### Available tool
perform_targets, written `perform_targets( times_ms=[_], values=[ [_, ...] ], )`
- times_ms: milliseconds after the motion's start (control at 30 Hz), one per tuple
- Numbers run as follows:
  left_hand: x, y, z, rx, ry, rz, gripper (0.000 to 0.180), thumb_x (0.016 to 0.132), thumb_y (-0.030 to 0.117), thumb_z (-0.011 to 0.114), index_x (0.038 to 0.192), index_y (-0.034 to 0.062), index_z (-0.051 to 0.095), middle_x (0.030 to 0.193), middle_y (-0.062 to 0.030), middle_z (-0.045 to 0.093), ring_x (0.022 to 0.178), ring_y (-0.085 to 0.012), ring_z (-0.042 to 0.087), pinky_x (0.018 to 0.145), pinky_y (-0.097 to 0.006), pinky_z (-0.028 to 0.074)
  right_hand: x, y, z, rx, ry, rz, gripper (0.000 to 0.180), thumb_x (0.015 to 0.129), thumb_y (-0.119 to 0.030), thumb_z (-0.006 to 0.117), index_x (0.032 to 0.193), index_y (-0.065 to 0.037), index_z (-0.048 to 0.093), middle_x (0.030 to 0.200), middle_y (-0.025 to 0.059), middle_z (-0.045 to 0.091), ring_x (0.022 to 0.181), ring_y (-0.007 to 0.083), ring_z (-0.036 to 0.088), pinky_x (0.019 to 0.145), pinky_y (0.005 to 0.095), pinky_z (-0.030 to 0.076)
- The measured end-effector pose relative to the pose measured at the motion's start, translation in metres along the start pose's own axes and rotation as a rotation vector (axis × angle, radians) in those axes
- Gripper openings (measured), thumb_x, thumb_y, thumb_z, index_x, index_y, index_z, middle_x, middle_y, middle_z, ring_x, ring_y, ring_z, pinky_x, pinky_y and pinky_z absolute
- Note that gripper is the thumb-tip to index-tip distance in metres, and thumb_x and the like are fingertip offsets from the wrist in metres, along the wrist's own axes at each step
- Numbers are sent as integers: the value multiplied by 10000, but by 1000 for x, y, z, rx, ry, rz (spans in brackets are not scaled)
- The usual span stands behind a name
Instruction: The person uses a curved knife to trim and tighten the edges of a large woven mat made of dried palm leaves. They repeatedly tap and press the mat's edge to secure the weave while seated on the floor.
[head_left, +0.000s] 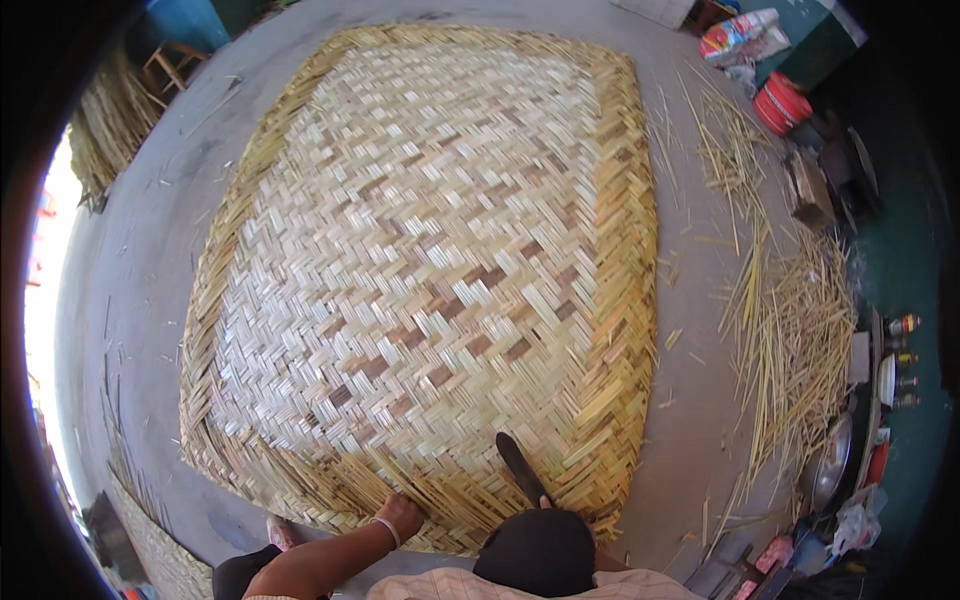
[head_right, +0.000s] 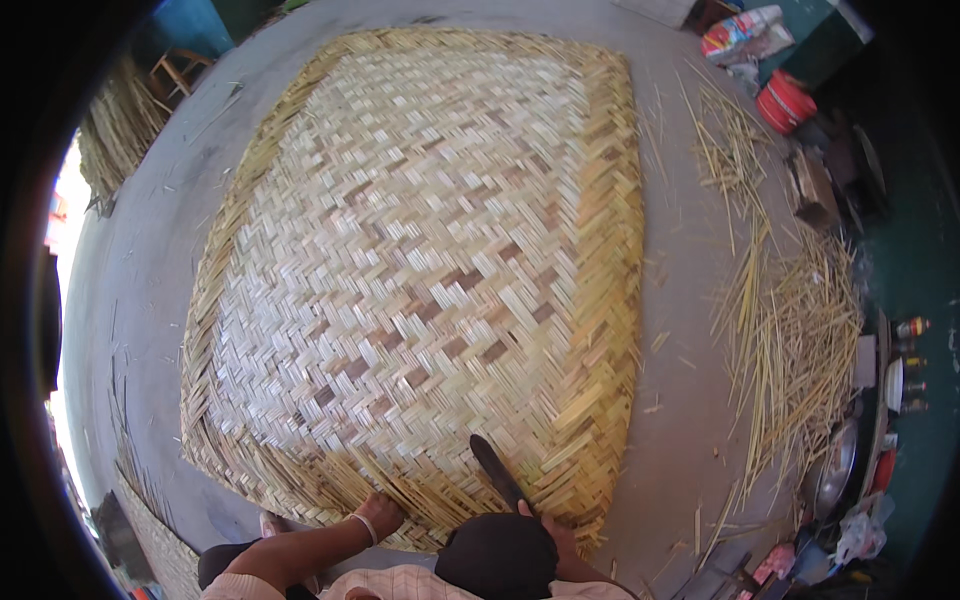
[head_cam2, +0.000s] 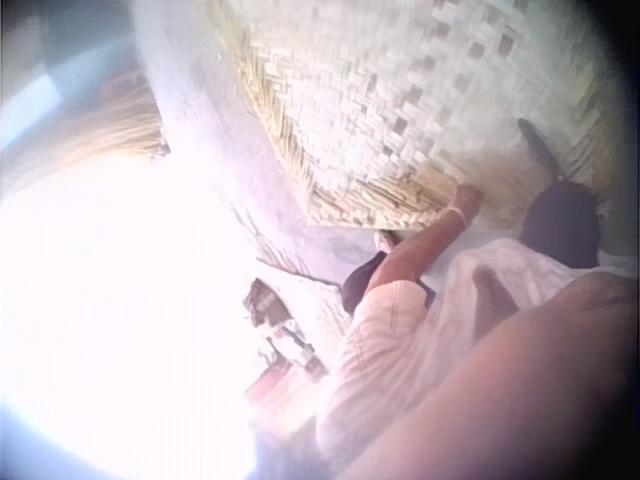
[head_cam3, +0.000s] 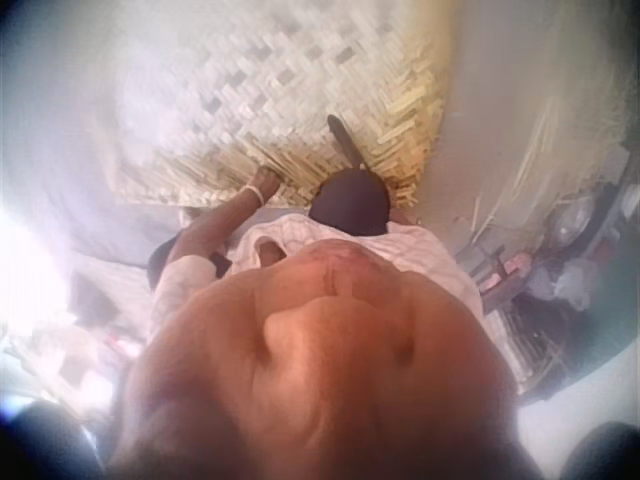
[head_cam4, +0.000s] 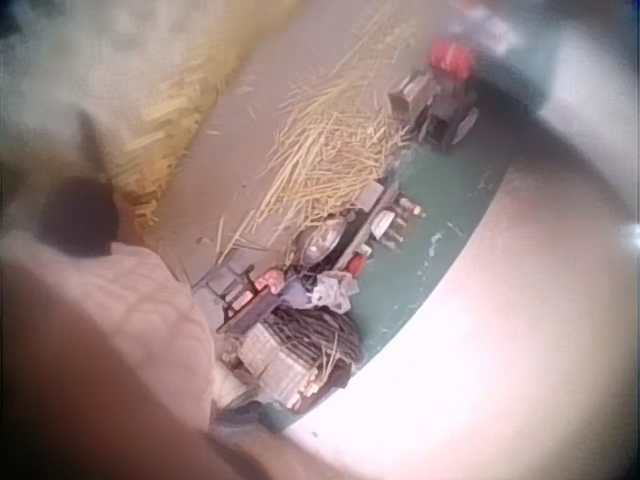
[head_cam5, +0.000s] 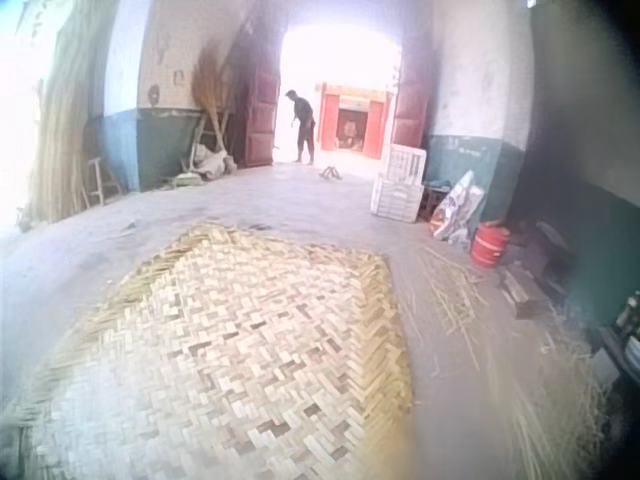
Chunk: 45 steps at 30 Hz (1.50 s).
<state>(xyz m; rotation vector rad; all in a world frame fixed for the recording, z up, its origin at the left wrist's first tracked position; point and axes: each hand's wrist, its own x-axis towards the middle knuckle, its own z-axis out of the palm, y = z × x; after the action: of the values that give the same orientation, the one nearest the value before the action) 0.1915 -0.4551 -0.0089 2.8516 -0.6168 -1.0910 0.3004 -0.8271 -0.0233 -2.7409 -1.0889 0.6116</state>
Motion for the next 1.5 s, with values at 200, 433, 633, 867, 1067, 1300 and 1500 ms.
perform_targets(
  times_ms=[200,433,633,867,1067,1300,1500],
  values=[
    [8,5,-6,-145,-132,-110,171,840,216,588,835,160,750,875,-58,724,862,-242,697,668,-406,510,17,8,-32,91,-257,48,702,924,-384,561,1523,-203,242,878,217,586,539,330,541,479,450,453],
    [9,-6,9,-67,-30,16,163,826,195,594,889,191,744,887,-65,724,830,-254,708,671,-423,558,43,-2,-66,180,-581,125,743,943,-373,541,1534,-143,154,866,218,584,604,347,560,528,469,455],
    [34,-24,10,-158,-99,240,183,827,168,607,962,127,725,977,-103,712,943,-315,685,755,-447,566,58,-10,-70,136,-742,180,784,960,-364,525,1544,-91,78,856,219,583,659,362,576,570,486,456],
    [25,-36,-10,-151,-154,325,271,803,152,648,1068,113,686,1106,-123,679,1057,-334,649,820,-458,557,40,-21,-66,109,-715,141,788,947,-364,522,1560,-120,89,853,235,608,597,373,572,532,483,474],
    [13,-32,7,-147,68,239,206,815,179,578,970,151,710,926,-92,708,876,-302,700,689,-417,573,44,-20,-66,89,-683,107,832,925,-298,506,1542,-69,-3,843,260,662,718,401,647,664,512,516],
    [18,-44,25,-177,-74,273,244,736,183,641,953,77,606,858,-130,666,829,-334,675,660,-457,559,39,-12,-52,131,-567,76,884,908,-230,571,1551,-123,-26,799,244,638,717,408,621,665,505,501],
    [11,-37,3,-121,-82,227,198,748,162,660,924,84,611,838,-139,660,814,-335,673,678,-468,538,38,-19,-56,123,-578,162,808,922,-210,513,1557,-184,13,953,244,655,865,407,641,779,495,506]
  ],
)
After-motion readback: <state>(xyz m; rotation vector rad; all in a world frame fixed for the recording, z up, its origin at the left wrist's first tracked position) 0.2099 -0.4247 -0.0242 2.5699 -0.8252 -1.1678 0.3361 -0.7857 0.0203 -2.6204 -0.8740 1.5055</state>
